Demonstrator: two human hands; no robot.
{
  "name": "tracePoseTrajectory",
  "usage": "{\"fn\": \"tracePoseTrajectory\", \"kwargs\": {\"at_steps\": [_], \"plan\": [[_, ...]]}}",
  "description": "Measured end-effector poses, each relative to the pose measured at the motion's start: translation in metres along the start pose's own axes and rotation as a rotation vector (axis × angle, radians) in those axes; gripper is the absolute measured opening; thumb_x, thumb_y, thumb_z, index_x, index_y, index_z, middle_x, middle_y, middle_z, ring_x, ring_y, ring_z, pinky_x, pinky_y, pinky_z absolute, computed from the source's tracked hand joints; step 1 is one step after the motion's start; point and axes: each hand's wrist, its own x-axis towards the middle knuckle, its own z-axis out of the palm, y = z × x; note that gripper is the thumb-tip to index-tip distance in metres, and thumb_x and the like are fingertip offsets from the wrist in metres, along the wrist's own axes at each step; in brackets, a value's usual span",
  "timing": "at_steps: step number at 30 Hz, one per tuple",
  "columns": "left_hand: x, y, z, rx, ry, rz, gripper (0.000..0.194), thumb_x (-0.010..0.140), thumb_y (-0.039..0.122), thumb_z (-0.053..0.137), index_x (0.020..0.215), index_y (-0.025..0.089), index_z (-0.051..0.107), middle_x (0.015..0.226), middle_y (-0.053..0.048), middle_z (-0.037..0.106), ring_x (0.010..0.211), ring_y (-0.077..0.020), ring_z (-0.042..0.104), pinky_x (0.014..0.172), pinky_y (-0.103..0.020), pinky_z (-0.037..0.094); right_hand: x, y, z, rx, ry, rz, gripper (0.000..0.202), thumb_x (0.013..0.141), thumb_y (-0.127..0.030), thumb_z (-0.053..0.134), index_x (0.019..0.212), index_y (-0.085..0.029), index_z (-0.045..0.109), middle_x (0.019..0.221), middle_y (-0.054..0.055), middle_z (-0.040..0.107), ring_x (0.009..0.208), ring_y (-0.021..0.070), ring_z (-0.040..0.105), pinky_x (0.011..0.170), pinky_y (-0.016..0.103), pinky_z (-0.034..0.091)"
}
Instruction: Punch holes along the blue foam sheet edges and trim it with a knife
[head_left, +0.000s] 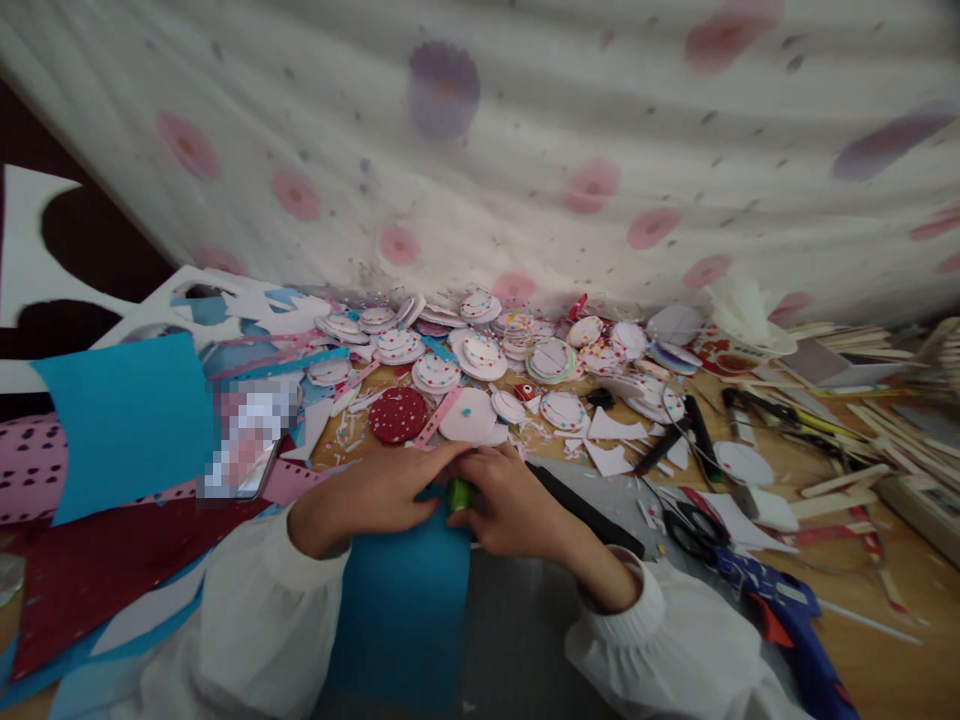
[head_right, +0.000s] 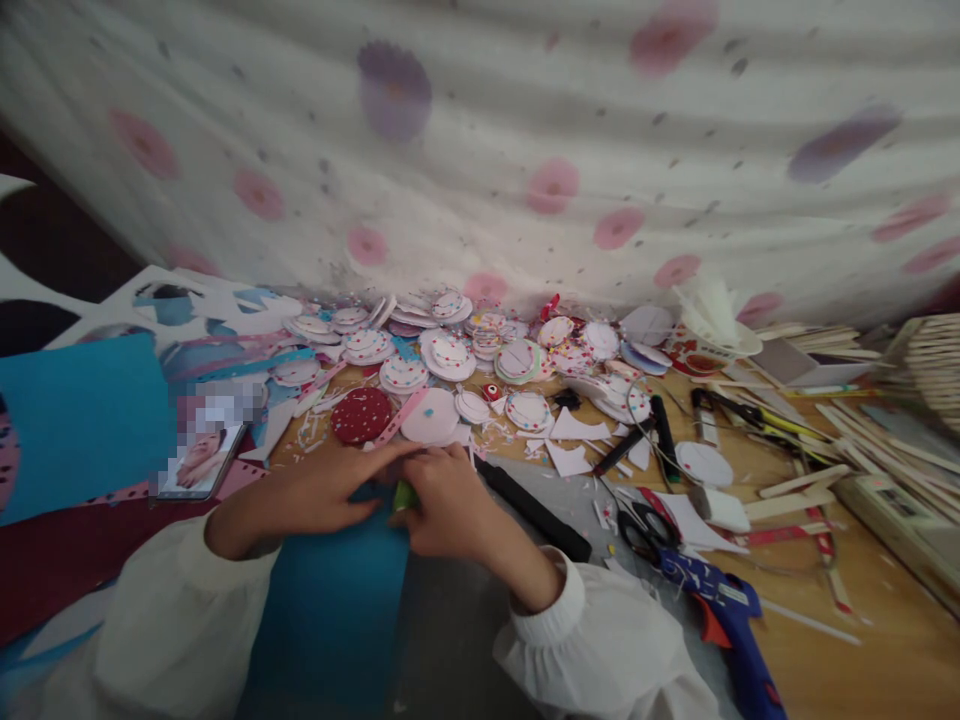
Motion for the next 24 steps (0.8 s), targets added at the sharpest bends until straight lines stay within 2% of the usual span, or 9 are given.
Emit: {"fn": "tracePoseTrajectory", "kwargs": {"at_steps": [3,10,13,17,20,24], "plan": [[0.000,-0.002,0.000,-0.007,0.033,0.005,0.064,0.085,0.009,0.043,0.145,0.026,0.028,0.130,-0.008,0.060,0.109,-0.0243,0.062,0.086,-0.032,0.046,0.000,0.000,0.000,-0.018,-0.015,0.004,0.022,0.070,-0.018,0.072,0.090,-0.016,0.065,0.098,0.009,0.070,0.098,0.0264,0.061,0.086,0.038,0.038],[0.000,-0.002,0.000,0.014,0.076,-0.034,0.056,0.088,0.012,0.041,0.142,0.025,0.033,0.122,-0.008,0.064,0.103,-0.0236,0.065,0.081,-0.032,0.047,0.000,-0.002,-0.003,-0.029,-0.001,0.032,0.023,0.071,-0.020,0.071,0.093,-0.014,0.065,0.099,0.011,0.070,0.097,0.0268,0.062,0.085,0.039,0.037],[-0.001,0.001,0.000,-0.011,0.075,-0.031,0.061,0.085,0.018,0.051,0.142,0.023,0.031,0.125,-0.009,0.062,0.108,-0.0250,0.062,0.084,-0.032,0.047,0.001,-0.002,-0.001,-0.047,0.012,0.027,0.023,0.070,-0.017,0.069,0.092,-0.014,0.064,0.098,0.011,0.071,0.096,0.0272,0.062,0.083,0.039,0.037],[0.000,0.005,0.001,-0.015,0.065,0.021,0.079,0.075,0.031,0.068,0.143,0.023,0.030,0.128,-0.010,0.060,0.111,-0.0290,0.060,0.084,-0.035,0.048,0.002,-0.002,0.006,-0.051,0.023,0.007,0.029,0.067,-0.015,0.065,0.096,-0.014,0.064,0.102,0.012,0.070,0.099,0.0283,0.061,0.084,0.040,0.037],[0.003,0.006,0.003,0.020,0.073,0.030,0.074,0.078,0.033,0.068,0.142,0.021,0.032,0.127,-0.011,0.061,0.110,-0.0296,0.061,0.085,-0.037,0.048,0.002,-0.001,0.011,-0.030,0.045,0.003,0.033,0.067,-0.019,0.066,0.099,-0.013,0.064,0.103,0.013,0.070,0.101,0.0290,0.061,0.086,0.041,0.037],[0.007,0.002,0.005,0.052,0.063,0.057,0.067,0.080,0.032,0.068,0.139,0.020,0.037,0.129,-0.011,0.060,0.112,-0.0298,0.060,0.090,-0.038,0.045,0.003,0.000,0.017,-0.030,0.052,0.039,0.028,0.067,-0.019,0.066,0.095,-0.012,0.066,0.100,0.013,0.071,0.098,0.0286,0.062,0.087,0.041,0.038]]}}
